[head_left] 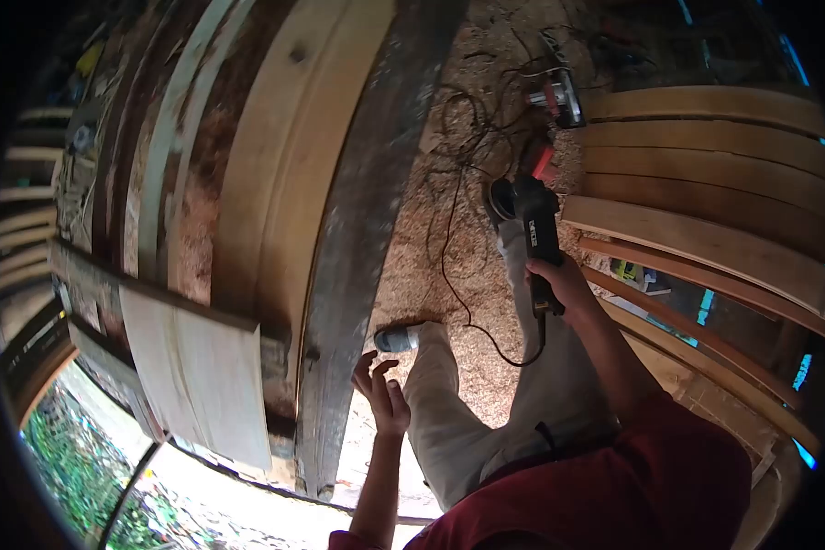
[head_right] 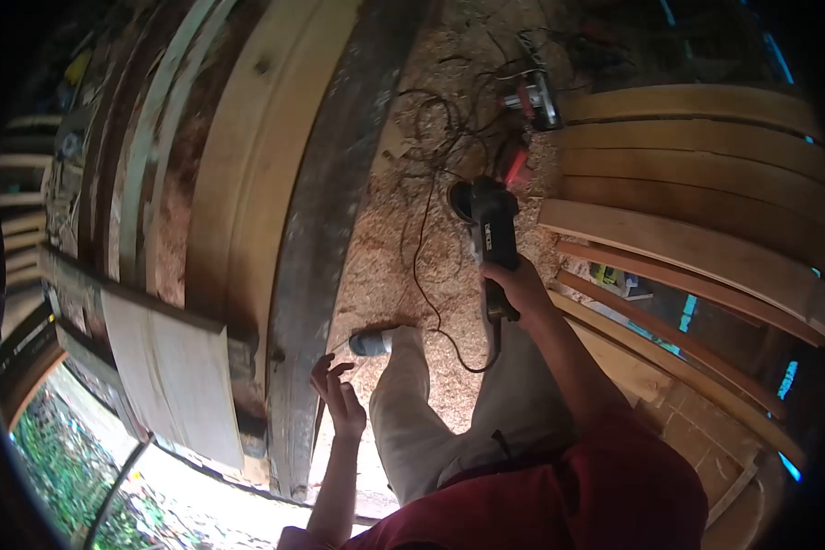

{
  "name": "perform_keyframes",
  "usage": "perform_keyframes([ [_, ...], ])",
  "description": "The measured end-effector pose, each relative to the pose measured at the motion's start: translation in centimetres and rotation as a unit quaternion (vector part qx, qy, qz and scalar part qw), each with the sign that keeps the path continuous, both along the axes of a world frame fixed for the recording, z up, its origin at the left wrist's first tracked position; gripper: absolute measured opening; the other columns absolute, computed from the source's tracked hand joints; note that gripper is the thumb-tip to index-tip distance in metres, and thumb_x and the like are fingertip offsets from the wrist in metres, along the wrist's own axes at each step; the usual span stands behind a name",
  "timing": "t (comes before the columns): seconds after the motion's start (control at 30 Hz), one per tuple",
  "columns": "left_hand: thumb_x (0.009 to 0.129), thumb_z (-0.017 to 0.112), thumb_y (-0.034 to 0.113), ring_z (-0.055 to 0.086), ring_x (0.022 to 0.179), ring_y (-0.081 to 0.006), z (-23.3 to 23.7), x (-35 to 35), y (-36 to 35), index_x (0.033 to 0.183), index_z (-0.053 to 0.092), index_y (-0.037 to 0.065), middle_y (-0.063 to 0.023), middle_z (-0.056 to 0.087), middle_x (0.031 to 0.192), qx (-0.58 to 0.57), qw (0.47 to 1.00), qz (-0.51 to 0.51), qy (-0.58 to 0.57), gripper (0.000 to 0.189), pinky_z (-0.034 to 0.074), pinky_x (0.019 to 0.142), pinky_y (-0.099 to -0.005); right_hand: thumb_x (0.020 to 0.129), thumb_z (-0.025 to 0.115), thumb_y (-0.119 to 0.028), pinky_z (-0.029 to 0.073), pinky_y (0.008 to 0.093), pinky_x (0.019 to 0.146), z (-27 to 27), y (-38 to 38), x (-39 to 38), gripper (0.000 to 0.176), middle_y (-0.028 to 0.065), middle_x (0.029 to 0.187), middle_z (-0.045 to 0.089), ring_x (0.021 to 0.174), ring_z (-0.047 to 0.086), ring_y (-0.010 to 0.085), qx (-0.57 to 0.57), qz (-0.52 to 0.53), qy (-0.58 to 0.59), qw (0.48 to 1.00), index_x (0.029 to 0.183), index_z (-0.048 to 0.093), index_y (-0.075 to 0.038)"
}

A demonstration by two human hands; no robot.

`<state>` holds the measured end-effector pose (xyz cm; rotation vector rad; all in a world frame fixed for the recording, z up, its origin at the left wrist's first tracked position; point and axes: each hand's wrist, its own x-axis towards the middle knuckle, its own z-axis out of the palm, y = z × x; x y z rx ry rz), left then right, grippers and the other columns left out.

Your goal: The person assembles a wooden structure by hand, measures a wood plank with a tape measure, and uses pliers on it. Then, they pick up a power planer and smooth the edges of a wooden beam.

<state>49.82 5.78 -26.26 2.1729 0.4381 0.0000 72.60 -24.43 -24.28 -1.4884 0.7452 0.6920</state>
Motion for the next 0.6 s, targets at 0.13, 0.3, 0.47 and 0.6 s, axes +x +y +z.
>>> perform_keyframes([
  [0.13, 0.108, 0.042, 0.046, 0.043, 0.129, -0.0389, -1.4, 15.5, -1.0, 0.111, 0.07, 0.008, -0.0194, 0.051, 0.14, 0.043, 0.981, -0.19, -0.022, 0.047, 0.034, 0.109, -0.0516, 0.089, 0.075, -0.015, 0.055, 0.0332, 0.06, -3.8, -4.0, 7.1, 0.025, 0.0082, 0.081, 0.066, 0.067, 0.066, 0.0177, 0.047, -0.081, 0.01, 0.996, 0.105, 0.06, -0.003],
  [0.3, 0.092, 0.067, 0.02, 0.052, 0.12, -0.037, -4.6, 41.0, -4.3, 0.099, 0.069, 0.011, -0.0138, 0.061, 0.129, 0.119, 0.945, -0.279, -0.121, 0.011, 0.038, 0.105, -0.0508, 0.083, 0.08, -0.014, 0.049, 0.033, 0.058, -11.7, -7.8, 18.8, 0.033, 0.0053, 0.083, 0.064, 0.068, 0.062, 0.0151, 0.047, -0.106, 0.046, 0.992, 0.108, 0.061, -0.005],
  [0.47, 0.092, 0.068, 0.02, 0.054, 0.123, -0.0371, -8.2, 67.4, -12.3, 0.106, 0.068, 0.013, -0.0132, 0.06, 0.132, 0.24, 0.887, -0.319, -0.234, 0.016, 0.039, 0.103, -0.0519, 0.084, 0.082, -0.009, 0.049, 0.0338, 0.057, -19.4, -10.0, 31.1, 0.038, 0.0063, 0.086, 0.065, 0.067, 0.062, 0.0151, 0.088, -0.195, -0.011, 0.977, 0.113, 0.058, -0.002],
  [0.6, 0.097, 0.065, 0.03, 0.048, 0.132, -0.0386, -11.0, 86.9, -16.1, 0.126, 0.065, 0.012, -0.0158, 0.054, 0.142, 0.314, 0.851, -0.311, -0.285, 0.034, 0.033, 0.11, -0.0539, 0.084, 0.081, -0.014, 0.049, 0.0348, 0.059, -28.4, -13.1, 42.2, 0.04, 0.0086, 0.09, 0.068, 0.067, 0.064, 0.0174, 0.025, -0.134, -0.005, 0.991, 0.116, 0.06, -0.003],
])
